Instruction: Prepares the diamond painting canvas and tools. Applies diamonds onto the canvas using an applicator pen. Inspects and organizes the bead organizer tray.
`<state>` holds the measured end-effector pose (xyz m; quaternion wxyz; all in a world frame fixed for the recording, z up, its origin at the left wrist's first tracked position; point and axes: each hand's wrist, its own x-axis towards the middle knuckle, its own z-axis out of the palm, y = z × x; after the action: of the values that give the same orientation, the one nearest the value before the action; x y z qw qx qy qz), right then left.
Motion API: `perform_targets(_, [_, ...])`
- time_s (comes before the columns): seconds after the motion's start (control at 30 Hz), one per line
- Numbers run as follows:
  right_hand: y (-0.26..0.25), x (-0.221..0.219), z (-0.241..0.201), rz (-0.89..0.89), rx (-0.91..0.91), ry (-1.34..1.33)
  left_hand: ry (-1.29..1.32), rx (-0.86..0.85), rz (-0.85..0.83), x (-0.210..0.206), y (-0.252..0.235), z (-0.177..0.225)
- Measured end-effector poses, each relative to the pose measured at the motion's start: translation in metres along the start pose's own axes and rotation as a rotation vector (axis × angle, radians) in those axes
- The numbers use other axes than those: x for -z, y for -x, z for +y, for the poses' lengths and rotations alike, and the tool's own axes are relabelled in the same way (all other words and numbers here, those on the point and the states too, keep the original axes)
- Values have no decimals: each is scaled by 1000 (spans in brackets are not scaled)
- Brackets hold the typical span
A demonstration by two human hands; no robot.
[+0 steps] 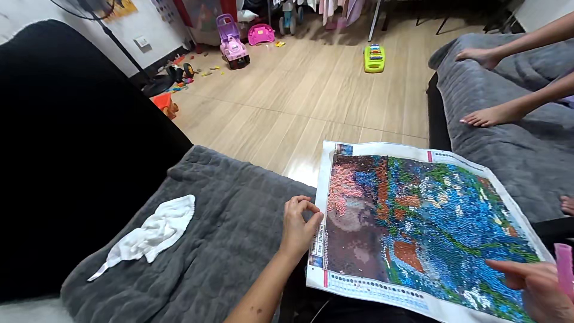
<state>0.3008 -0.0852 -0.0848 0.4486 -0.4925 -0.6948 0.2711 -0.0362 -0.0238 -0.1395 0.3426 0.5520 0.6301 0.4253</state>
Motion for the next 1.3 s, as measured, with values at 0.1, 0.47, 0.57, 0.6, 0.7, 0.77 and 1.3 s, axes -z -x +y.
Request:
perform_targets(0.1, [-6,-3,-9,-16,-42,-18,122,67,0,0,0,-1])
perform_targets(0.47, [-36,-38,-43,-28,-144,-191,394,312,-50,-1,2,7])
perform_targets(0.57, [-45,-53,-49,-48,-153,-293,470,404,-49,-1,3,15])
perform_targets(0.6, [-48,-59,-48,-52,-143,-319,505,432,-47,-2,4,17])
perform_targets(0.7, [-55,-79,-42,-74,-114,-348,594,487,-57,-4,9,21])
perform_targets(0.77, [-60,-94,-41,-95,-136,-366,660,505,-56,-5,13,22])
perform_targets(1.3, [-59,-164,-28,-85,37,-206,992,606,-29,-1,32,47])
